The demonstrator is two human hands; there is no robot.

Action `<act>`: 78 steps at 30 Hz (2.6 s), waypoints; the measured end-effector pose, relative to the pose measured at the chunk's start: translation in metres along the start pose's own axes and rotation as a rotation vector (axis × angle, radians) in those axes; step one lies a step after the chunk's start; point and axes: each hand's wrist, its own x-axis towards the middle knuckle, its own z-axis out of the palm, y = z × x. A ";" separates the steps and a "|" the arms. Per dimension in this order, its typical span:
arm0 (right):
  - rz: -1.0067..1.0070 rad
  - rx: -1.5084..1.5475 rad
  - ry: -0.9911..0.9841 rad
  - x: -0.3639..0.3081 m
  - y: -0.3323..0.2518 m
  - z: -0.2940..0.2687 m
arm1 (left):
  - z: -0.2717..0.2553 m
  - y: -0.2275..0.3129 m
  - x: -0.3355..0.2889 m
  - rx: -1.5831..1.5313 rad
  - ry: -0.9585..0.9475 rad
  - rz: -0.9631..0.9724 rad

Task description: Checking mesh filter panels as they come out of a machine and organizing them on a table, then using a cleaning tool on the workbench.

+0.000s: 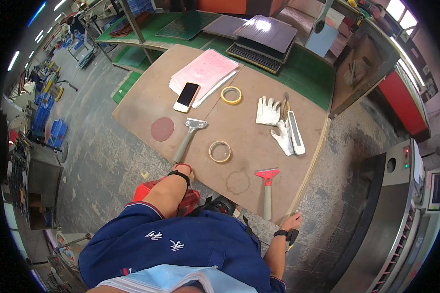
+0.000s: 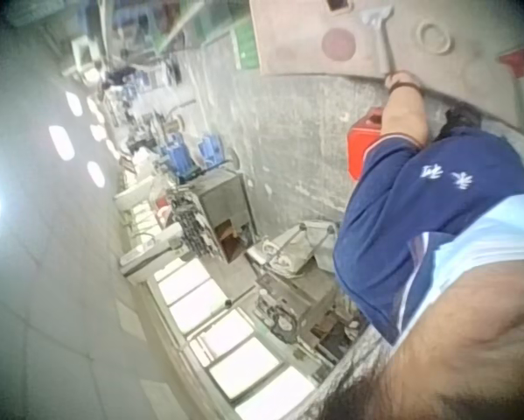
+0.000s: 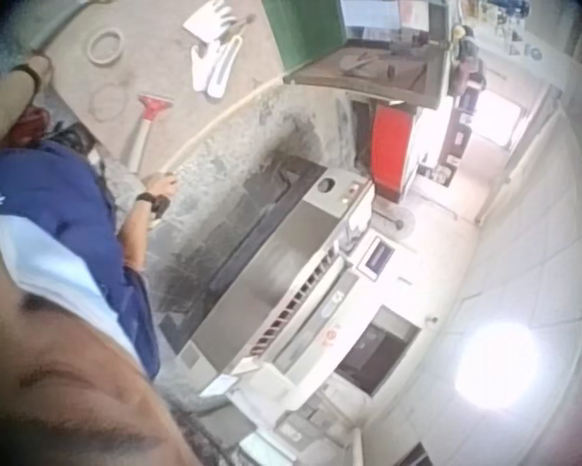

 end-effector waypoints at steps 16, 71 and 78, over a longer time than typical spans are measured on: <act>0.062 -0.153 -0.059 -0.001 -0.005 -0.003 | -0.002 -0.001 -0.061 0.153 0.254 0.094; 0.102 -0.070 -0.163 -0.003 -0.023 -0.015 | -0.005 -0.009 -0.104 0.179 0.187 0.029; 0.083 -0.140 -0.171 -0.002 -0.016 -0.015 | -0.007 0.000 -0.079 0.491 0.069 0.023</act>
